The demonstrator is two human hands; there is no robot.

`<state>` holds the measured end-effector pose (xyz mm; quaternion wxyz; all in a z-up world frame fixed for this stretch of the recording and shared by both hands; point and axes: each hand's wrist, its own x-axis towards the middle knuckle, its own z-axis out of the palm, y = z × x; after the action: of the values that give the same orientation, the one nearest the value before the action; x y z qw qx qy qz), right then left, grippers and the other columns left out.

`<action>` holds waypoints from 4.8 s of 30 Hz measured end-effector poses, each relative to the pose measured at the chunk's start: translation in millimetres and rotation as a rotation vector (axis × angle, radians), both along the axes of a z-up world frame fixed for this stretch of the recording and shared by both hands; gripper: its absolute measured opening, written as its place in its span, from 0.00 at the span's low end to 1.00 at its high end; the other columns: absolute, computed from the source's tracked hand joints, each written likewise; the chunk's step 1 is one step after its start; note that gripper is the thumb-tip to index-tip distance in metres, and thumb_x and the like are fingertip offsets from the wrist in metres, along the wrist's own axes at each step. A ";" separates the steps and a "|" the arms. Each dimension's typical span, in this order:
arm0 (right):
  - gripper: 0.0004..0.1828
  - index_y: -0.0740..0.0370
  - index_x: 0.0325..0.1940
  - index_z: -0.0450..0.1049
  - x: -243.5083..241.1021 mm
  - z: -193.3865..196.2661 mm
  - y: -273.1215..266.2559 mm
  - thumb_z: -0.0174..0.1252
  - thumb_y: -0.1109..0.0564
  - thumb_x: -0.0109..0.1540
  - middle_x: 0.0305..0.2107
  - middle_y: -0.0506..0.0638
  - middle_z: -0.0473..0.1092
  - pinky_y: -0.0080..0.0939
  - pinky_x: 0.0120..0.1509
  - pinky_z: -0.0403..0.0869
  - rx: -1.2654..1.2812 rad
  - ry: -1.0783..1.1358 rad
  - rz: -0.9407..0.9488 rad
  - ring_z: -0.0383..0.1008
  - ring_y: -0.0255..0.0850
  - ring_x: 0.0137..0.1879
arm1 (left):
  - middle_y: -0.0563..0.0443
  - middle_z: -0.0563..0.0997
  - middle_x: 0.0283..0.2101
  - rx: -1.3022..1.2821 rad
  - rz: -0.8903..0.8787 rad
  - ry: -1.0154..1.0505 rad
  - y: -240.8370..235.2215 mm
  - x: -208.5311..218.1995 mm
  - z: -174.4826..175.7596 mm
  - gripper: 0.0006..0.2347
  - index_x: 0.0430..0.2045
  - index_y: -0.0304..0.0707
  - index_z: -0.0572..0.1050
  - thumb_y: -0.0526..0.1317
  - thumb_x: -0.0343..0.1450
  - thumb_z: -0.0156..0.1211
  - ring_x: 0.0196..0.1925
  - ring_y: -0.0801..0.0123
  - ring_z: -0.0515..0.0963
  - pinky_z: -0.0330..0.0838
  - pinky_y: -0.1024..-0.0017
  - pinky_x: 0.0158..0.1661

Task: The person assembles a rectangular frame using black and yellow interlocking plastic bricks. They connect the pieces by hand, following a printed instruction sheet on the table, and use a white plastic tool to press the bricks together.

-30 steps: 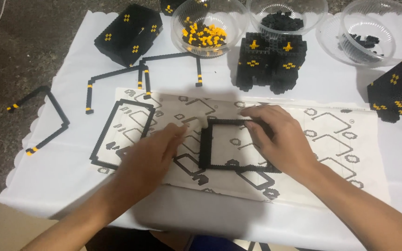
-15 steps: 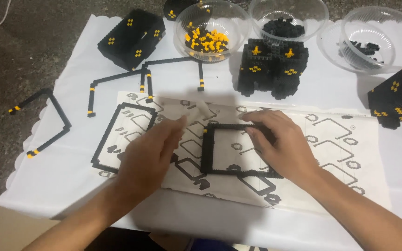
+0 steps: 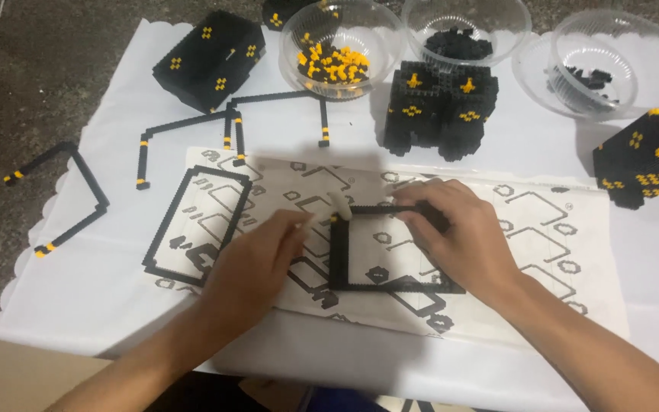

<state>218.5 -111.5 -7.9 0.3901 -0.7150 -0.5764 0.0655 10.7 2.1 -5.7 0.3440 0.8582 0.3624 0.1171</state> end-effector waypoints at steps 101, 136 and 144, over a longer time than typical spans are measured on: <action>0.22 0.68 0.52 0.71 29.1 -4.2 -14.0 0.57 0.66 0.53 0.25 0.58 0.72 0.34 0.21 0.77 -0.143 0.487 0.155 0.71 0.36 0.21 | 0.42 0.78 0.31 0.150 -0.155 -0.230 -22.9 12.6 -13.0 0.10 0.42 0.37 0.73 0.40 0.72 0.48 0.36 0.59 0.80 0.77 0.66 0.35; 0.46 0.56 0.61 0.64 42.2 -4.6 -27.3 0.72 0.50 0.40 0.55 0.49 0.67 0.48 0.68 0.55 -0.175 0.056 0.432 0.61 0.45 0.64 | 0.56 0.67 0.28 0.326 -0.278 -0.283 -73.5 -1.6 -24.7 0.23 0.62 0.45 0.60 0.29 0.69 0.46 0.17 0.68 0.63 0.62 0.74 0.18; 0.46 0.49 0.63 0.63 47.6 -2.5 -28.4 0.73 0.55 0.41 0.55 0.43 0.67 0.34 0.44 0.65 -0.319 0.211 0.332 0.64 0.35 0.45 | 0.51 0.68 0.30 0.346 -0.389 -0.092 -66.9 10.9 -26.7 0.27 0.63 0.47 0.56 0.32 0.66 0.45 0.15 0.55 0.66 0.61 0.60 0.14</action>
<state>266.2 -139.9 -10.4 0.3143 -0.6523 -0.6244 0.2929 21.6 -64.8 -32.4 0.2243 0.9516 0.1491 0.1477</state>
